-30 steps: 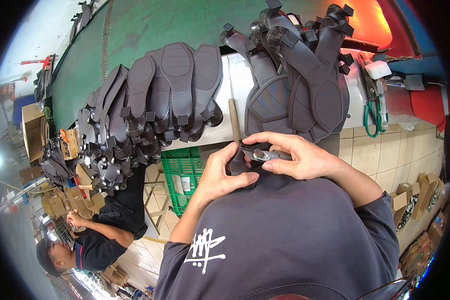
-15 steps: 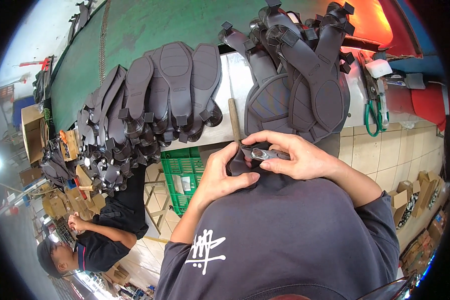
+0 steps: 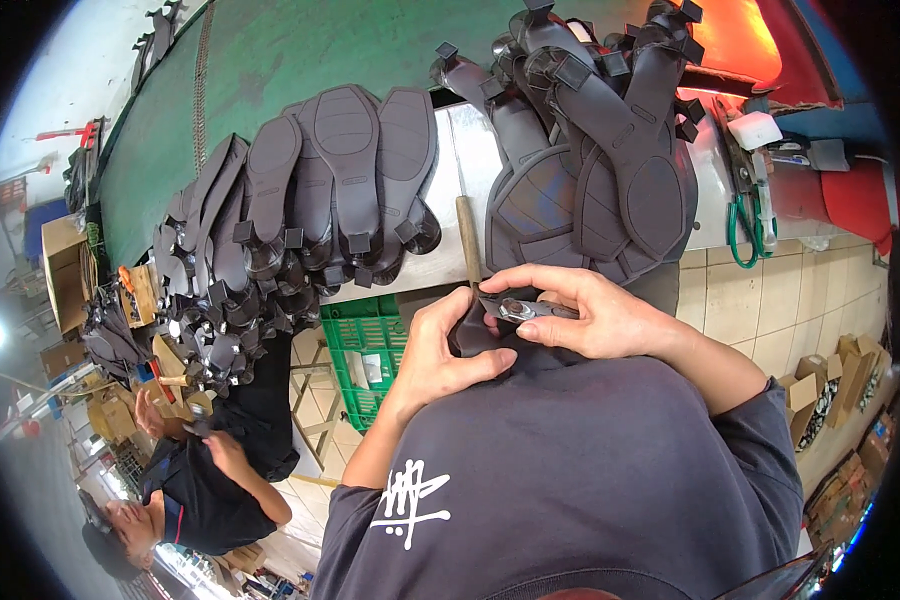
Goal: Manually assemble and trim components of shoes at a factory workbench.
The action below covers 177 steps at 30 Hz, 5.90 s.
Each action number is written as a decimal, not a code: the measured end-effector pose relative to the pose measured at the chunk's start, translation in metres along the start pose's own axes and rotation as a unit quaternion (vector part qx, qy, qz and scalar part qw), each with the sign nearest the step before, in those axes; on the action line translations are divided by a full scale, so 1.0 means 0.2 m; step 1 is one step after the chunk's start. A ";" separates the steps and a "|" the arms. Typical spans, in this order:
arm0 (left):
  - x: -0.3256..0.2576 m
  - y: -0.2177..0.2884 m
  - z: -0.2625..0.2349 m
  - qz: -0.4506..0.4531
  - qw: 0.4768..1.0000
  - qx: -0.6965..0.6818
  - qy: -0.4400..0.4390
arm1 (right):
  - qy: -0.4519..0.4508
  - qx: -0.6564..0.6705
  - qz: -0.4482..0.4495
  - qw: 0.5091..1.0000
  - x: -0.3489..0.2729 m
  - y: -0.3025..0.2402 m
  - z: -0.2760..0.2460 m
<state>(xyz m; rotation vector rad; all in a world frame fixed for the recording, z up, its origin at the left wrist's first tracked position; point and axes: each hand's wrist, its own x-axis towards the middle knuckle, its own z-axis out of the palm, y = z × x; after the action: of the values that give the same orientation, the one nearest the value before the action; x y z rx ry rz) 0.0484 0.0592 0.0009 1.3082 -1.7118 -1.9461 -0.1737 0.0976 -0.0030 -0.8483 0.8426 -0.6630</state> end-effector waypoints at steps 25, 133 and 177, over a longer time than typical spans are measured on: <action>-0.01 -0.09 0.01 0.044 0.994 -0.097 -0.037 | 0.056 -0.200 -0.086 0.974 -0.02 0.02 0.05; 0.09 0.05 0.15 0.175 0.910 0.332 0.174 | 0.143 -0.367 -0.095 0.914 -0.08 0.01 0.02; 0.05 0.03 -0.02 -0.046 0.993 -0.104 -0.016 | 0.044 -0.063 -0.084 0.994 0.00 0.02 -0.01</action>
<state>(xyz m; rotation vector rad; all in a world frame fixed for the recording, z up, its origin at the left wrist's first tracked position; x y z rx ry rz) 0.0437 0.0486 0.0023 1.3056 -1.4382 -2.1409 -0.1751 0.0985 -0.0068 -1.0171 0.9067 -0.8058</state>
